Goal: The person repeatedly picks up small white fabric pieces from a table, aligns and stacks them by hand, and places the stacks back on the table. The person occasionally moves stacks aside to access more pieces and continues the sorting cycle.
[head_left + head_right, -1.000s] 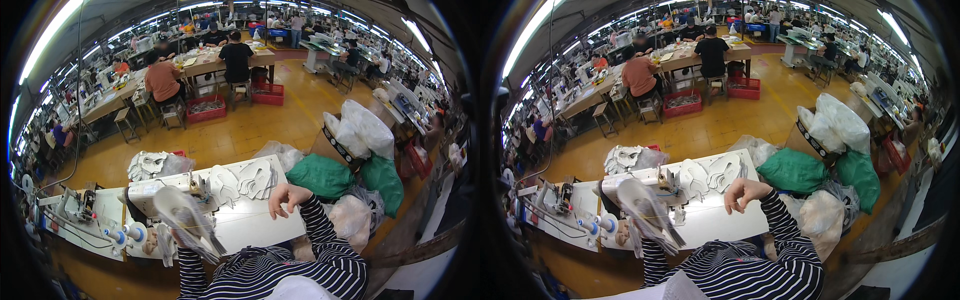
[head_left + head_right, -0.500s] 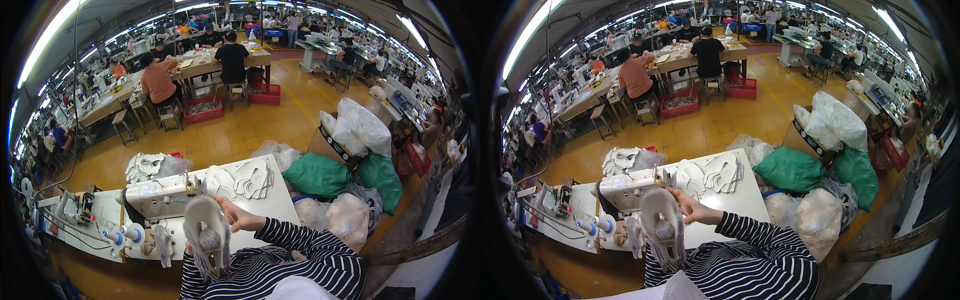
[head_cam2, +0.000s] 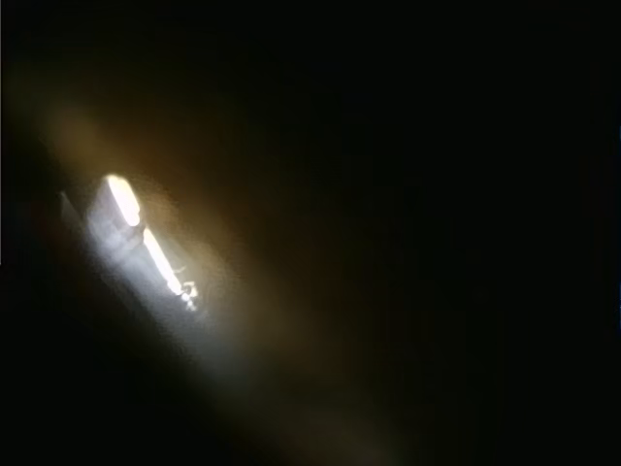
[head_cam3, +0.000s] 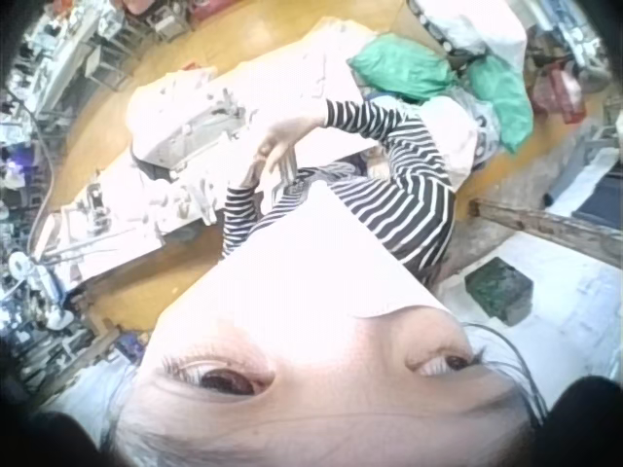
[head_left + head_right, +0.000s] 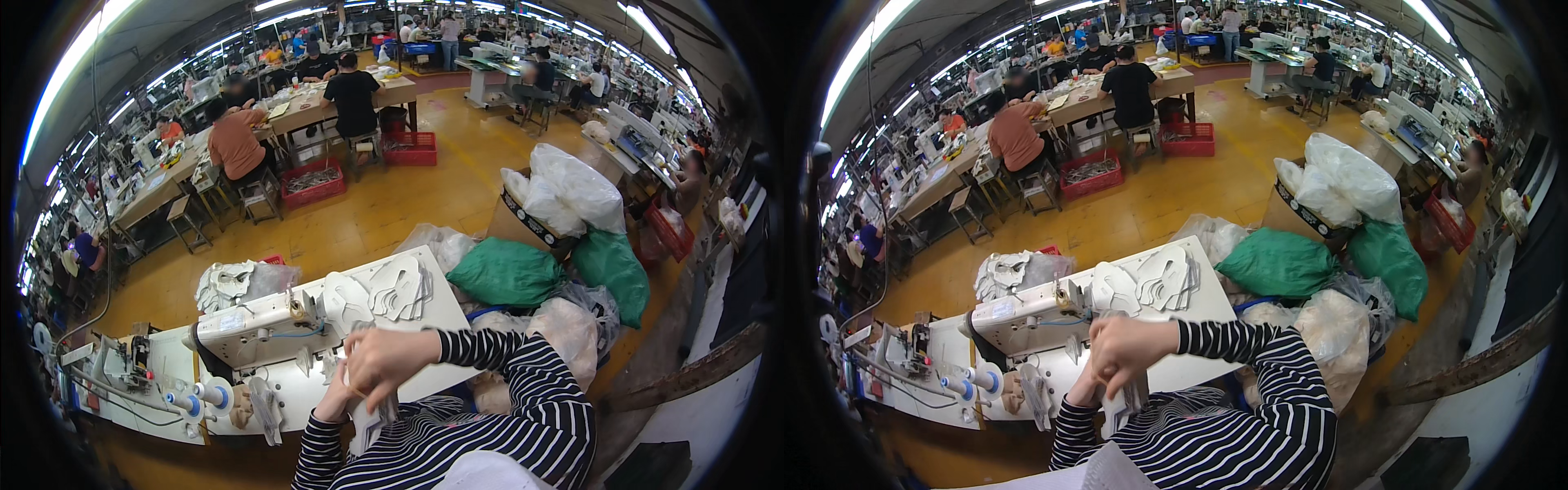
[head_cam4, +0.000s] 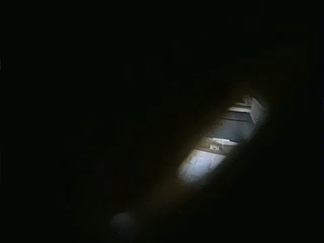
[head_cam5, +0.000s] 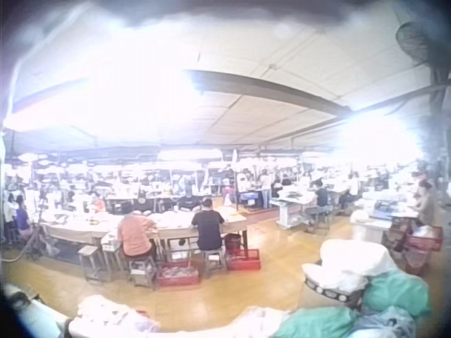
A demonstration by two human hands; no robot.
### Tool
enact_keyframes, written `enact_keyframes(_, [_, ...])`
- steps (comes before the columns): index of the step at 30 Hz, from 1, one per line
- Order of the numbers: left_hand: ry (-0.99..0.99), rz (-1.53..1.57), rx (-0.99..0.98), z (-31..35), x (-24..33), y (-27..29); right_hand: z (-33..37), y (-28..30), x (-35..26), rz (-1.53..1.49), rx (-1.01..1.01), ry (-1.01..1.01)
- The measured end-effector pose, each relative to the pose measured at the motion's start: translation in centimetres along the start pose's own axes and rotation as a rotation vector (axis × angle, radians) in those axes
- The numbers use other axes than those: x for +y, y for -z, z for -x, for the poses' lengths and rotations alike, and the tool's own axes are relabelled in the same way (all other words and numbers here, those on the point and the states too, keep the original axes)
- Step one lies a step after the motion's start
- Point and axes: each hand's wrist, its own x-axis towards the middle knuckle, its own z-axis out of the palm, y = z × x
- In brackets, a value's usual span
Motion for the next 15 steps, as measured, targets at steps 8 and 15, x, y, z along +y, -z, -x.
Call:
enact_keyframes(8, [-0.284,0.469,-0.069,1.5,-1.0,6.7,4.6,-1.0,1.0,-0.239,-0.117,-0.76])
enact_keyframes(15, [-0.318,0.591,-0.128,0.6,-2.8,5.8,4.4,-4.4,1.8,-0.576,1.256,-0.679])
